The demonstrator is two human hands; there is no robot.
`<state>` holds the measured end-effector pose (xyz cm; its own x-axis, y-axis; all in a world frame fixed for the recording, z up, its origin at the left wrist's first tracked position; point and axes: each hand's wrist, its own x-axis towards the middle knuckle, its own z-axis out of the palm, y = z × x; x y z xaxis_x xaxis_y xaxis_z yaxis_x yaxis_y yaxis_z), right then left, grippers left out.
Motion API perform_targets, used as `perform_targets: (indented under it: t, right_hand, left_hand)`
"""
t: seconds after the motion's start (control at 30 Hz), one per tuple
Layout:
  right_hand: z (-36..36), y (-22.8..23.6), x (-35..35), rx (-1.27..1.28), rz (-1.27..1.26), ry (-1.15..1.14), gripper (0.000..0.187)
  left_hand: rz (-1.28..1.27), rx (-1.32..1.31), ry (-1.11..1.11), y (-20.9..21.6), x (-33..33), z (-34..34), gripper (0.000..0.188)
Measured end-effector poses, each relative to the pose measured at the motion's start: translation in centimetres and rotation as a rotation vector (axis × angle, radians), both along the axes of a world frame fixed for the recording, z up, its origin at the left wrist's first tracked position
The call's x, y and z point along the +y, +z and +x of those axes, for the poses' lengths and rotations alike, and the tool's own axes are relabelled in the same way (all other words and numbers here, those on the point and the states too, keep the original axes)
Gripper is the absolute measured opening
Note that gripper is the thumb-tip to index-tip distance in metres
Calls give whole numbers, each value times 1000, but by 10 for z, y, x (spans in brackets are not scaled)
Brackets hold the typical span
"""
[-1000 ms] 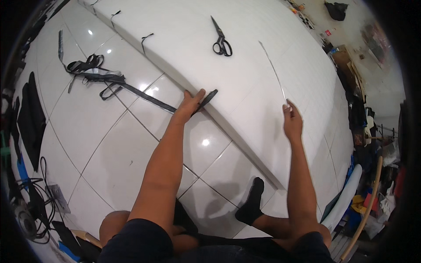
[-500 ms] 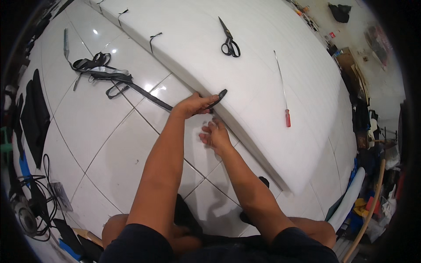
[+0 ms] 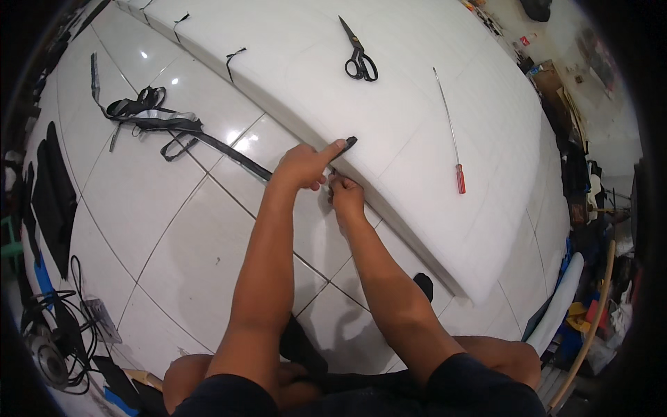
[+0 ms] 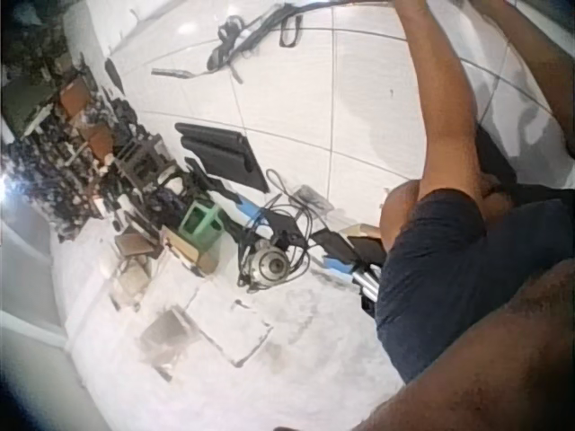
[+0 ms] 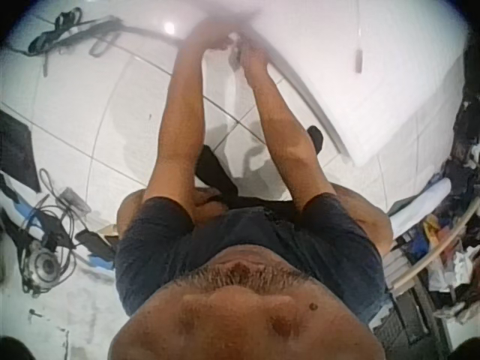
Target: The person attaches fabric straps along the edge of a large foam pad, inserting strips through the foam using a metal rod, tying knots by hand, and cutting material with scissors.
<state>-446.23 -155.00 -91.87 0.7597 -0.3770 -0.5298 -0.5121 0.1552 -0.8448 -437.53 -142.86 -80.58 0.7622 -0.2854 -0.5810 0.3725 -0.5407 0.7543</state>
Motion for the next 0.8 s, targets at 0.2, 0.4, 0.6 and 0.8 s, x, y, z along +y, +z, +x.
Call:
perform_targets:
  t: [0.2,0.4,0.6,0.8]
  right_hand:
    - [-32,23,13,-167,-881,597,20]
    - [-10,102,-7,-66,-1134,918,20]
    - [22,141,-39,-200,-1315,1175,21]
    - [37,127,-75,-262,-1013,818,22]
  left_hand:
    - [1,-584,-28,-3,-27,-2,35]
    - [-131,-610,-23,-37,-25,7,25]
    - [88,-633,-166,-21,-31,22,26]
    - [-47,-630,-127,-21,-25,15,26]
